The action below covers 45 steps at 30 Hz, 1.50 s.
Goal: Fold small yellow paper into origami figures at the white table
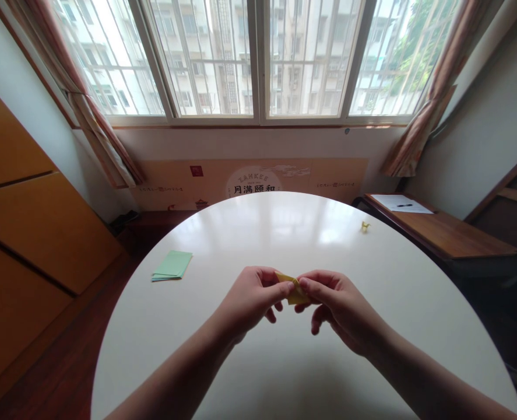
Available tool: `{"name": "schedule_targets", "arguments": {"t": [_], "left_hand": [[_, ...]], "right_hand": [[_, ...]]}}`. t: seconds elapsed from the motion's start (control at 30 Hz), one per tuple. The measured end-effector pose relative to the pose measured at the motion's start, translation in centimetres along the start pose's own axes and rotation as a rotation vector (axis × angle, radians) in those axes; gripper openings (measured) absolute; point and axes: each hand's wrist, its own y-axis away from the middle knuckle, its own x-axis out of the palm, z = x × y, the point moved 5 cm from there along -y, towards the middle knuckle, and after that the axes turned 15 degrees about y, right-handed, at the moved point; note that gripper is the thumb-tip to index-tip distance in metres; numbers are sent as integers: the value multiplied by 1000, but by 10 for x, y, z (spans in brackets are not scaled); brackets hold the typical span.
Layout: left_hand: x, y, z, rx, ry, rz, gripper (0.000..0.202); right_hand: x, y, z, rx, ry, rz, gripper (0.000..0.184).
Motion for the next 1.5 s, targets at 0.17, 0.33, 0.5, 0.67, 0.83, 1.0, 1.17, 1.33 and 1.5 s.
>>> {"name": "schedule_targets", "arguments": {"t": [0.17,0.33,0.5,0.67,0.83,1.0,1.17,1.33,1.5], "left_hand": [[-3,-1,0,-36,5,42,22],[-2,-1,1,-38,-3,38,23],[1,0,0,-11,-22,36,20],[3,0,1,11,-18,9,19],[1,-1,2,43,5,-57,18],[-5,-2,4,26,12,-110,20],[-3,-1,4,25,-22,-119,21],[2,-2,5,62,-4,-76,23],[4,-3,7,90,29,-82,20]], "right_hand": [[-2,-1,-3,31,-23,34,26],[-3,1,2,-27,79,-31,27],[-2,2,5,-64,130,-79,27],[-3,2,4,-102,152,-116,27],[-2,1,3,-103,148,-119,29],[1,0,3,-62,130,-71,29],[0,-2,2,-61,156,-74,28],[-2,-2,1,-96,191,-122,28],[0,-1,2,-135,267,-150,27]]}}
